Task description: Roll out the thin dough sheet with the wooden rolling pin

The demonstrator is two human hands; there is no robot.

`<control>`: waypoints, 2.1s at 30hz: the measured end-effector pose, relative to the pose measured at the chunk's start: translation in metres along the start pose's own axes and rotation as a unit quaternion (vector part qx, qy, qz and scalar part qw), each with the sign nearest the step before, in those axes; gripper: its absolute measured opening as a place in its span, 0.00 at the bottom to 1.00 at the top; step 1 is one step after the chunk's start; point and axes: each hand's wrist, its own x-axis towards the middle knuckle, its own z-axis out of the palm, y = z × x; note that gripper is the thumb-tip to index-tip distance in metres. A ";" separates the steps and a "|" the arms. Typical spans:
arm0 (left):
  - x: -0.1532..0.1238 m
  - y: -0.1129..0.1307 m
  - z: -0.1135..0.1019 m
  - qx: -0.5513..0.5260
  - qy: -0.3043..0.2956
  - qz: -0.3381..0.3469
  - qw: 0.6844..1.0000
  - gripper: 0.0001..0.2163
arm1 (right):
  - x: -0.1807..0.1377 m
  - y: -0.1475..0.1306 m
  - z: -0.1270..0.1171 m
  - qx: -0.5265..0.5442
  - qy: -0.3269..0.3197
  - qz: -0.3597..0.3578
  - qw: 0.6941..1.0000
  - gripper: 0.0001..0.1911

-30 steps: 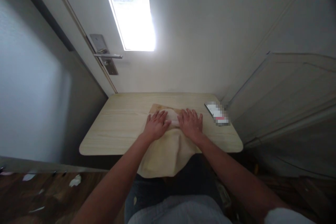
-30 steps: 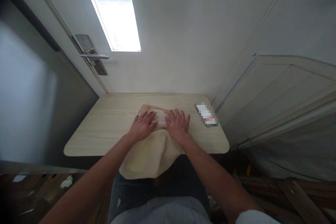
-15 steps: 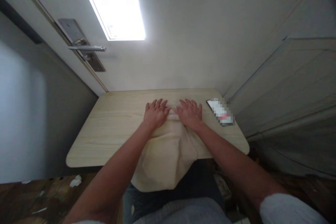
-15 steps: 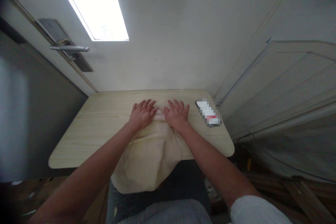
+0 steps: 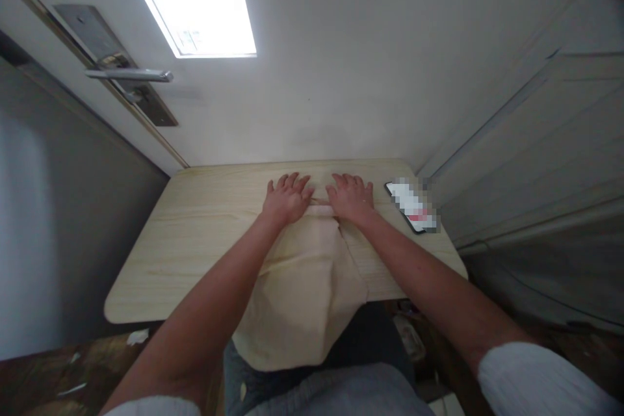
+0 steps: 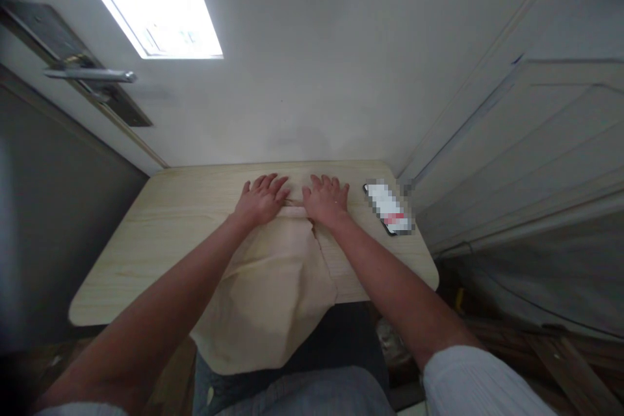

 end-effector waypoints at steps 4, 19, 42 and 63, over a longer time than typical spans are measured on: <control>-0.025 0.008 0.000 0.017 0.034 0.001 0.999 0.27 | -0.025 -0.003 0.000 -0.001 0.011 -0.002 1.000 0.28; -0.114 0.023 -0.011 0.011 -0.029 0.012 0.999 0.28 | -0.120 -0.008 -0.008 0.007 0.005 -0.056 0.998 0.31; -0.005 0.003 -0.003 0.008 0.005 -0.007 1.000 0.28 | -0.005 -0.004 0.004 -0.001 0.010 -0.047 0.999 0.29; -0.136 0.000 -0.033 -0.006 0.074 0.030 0.997 0.14 | -0.080 -0.033 -0.008 0.028 0.032 -0.110 0.993 0.26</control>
